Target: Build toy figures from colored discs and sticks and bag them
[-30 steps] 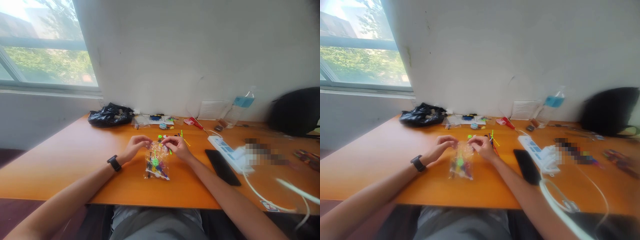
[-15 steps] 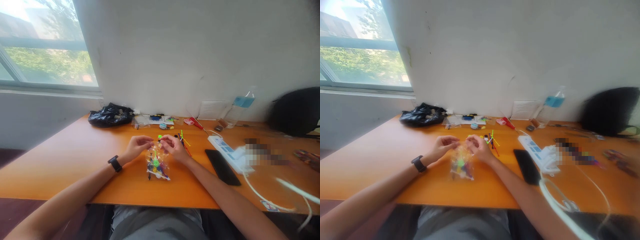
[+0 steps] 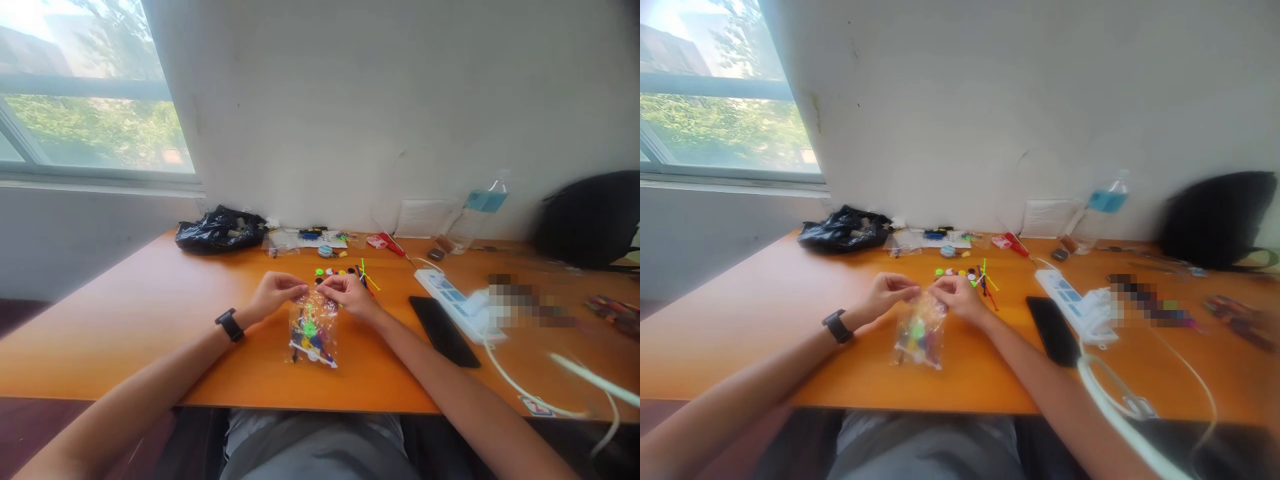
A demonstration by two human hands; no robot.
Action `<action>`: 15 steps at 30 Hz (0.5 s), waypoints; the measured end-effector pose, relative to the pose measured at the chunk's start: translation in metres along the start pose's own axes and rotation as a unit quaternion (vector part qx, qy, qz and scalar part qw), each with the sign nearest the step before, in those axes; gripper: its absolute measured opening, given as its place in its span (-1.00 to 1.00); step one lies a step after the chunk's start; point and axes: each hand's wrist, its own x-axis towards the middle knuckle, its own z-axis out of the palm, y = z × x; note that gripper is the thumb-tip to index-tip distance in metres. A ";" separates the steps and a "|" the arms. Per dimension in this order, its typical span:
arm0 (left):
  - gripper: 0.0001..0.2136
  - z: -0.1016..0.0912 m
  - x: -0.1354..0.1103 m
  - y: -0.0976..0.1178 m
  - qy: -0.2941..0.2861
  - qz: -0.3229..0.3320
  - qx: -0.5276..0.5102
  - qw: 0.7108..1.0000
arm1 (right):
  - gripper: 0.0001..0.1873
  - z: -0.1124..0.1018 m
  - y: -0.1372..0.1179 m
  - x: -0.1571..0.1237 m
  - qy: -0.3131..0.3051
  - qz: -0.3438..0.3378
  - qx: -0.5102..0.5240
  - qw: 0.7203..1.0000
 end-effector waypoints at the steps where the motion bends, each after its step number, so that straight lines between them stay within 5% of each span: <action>1: -0.64 -0.001 0.001 0.001 0.000 -0.007 -0.003 1.000 | -0.54 -0.003 0.002 0.002 -0.001 0.007 0.005 1.000; 8: -0.66 -0.011 0.003 0.003 0.007 -0.027 -0.037 0.999 | -0.52 -0.022 0.004 0.008 0.006 0.018 0.038 0.999; 15: -0.65 -0.007 0.000 -0.003 -0.039 -0.048 -0.049 0.997 | -0.55 -0.014 0.005 0.005 0.025 -0.005 0.043 0.999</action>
